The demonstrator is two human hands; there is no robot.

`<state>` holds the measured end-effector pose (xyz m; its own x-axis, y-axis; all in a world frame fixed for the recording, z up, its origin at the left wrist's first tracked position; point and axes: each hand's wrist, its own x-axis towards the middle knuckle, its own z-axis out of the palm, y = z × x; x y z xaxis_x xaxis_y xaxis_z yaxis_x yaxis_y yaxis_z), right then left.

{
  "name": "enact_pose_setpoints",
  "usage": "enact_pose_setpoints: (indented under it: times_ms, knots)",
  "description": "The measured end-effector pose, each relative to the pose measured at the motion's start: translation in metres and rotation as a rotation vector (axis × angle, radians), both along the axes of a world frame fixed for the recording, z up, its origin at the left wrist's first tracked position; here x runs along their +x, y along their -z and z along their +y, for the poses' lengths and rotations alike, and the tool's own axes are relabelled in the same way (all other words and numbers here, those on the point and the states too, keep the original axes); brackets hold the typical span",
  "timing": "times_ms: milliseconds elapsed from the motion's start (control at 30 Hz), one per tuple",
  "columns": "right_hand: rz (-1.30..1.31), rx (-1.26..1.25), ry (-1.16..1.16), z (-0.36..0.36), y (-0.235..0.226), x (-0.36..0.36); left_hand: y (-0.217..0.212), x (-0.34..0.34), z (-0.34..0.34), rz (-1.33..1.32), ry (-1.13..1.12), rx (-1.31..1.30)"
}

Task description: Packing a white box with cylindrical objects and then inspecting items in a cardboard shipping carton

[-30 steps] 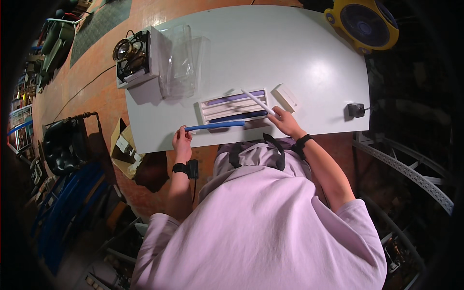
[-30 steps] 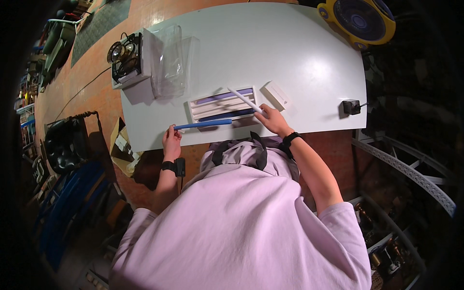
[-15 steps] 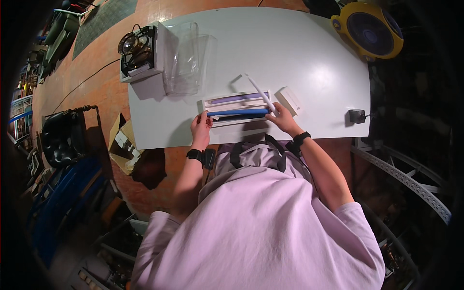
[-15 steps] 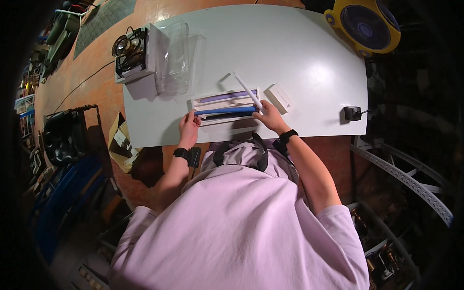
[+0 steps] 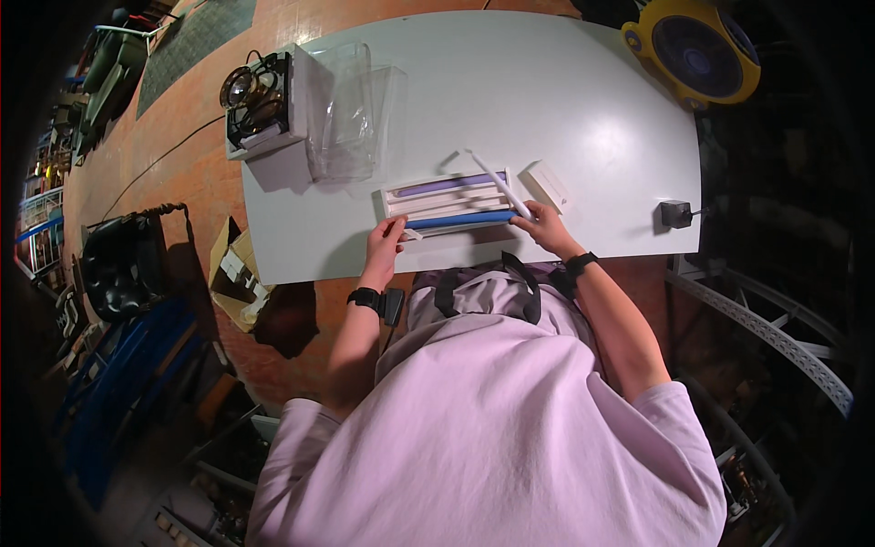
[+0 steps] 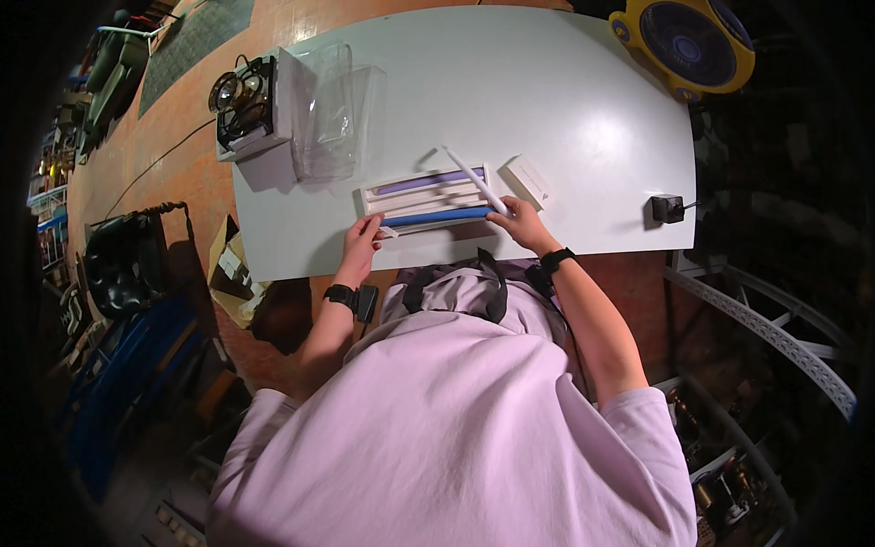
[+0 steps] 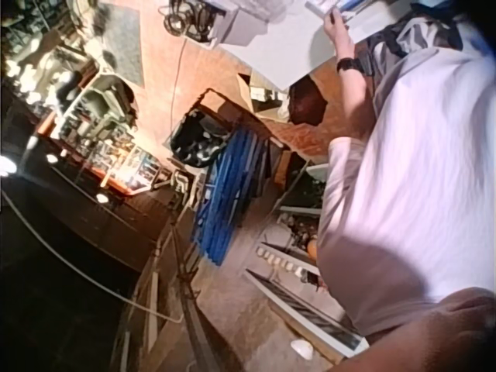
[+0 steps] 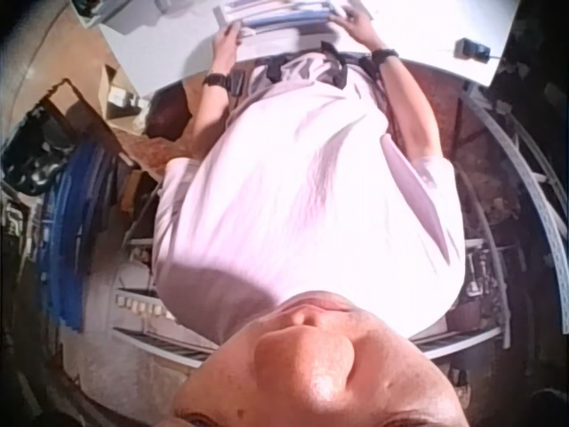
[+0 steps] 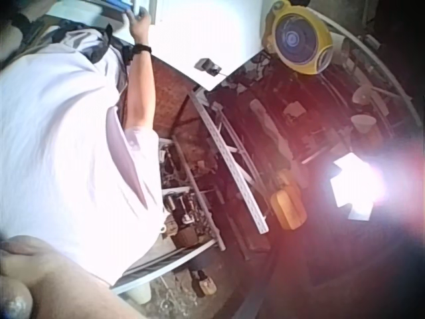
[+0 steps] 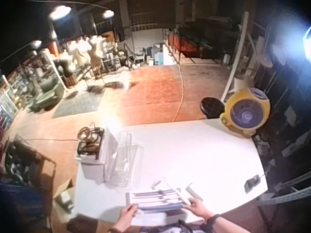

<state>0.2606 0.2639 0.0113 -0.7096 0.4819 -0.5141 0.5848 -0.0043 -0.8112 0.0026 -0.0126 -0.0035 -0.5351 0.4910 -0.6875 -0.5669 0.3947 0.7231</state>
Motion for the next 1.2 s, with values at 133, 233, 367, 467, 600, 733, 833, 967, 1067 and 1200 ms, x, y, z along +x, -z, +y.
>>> enact_pose_setpoints:
  times_ms: [133, 233, 367, 467, 600, 733, 833, 967, 1067, 1200]
  knots:
    - [-0.069, 0.091, -0.111, -0.002, -0.002, 0.005, 0.000, 0.003, -0.010, 0.057, 0.061, -0.005]
    - [-0.040, 0.152, -0.116, -0.006, 0.000, 0.005, 0.003, 0.007, -0.014, 0.103, 0.077, -0.028]
    - [-0.138, 0.015, -0.015, -0.007, 0.005, 0.003, 0.009, 0.009, -0.012, 0.104, 0.040, -0.076]
    - [-0.034, 0.049, 0.037, -0.009, 0.009, 0.001, 0.011, 0.008, -0.010, 0.074, 0.019, -0.068]
    - [0.017, 0.072, 0.025, -0.009, 0.014, 0.002, 0.010, 0.008, -0.008, 0.060, 0.045, -0.080]
    - [-0.003, -0.002, 0.045, -0.009, 0.015, 0.003, 0.009, 0.008, -0.007, 0.052, 0.023, -0.081]
    - [-0.002, -0.022, 0.051, -0.009, 0.014, 0.003, 0.009, 0.007, -0.006, 0.001, 0.004, -0.057]
    - [-0.006, -0.009, 0.045, -0.008, 0.012, 0.003, 0.011, 0.003, -0.003, -0.030, -0.033, -0.047]
    - [-0.046, -0.017, 0.022, -0.006, 0.011, 0.002, 0.013, 0.001, 0.000, -0.047, -0.050, -0.031]
    - [0.010, 0.209, -0.051, -0.006, 0.014, -0.002, 0.016, 0.002, 0.003, 0.058, -0.026, -0.051]
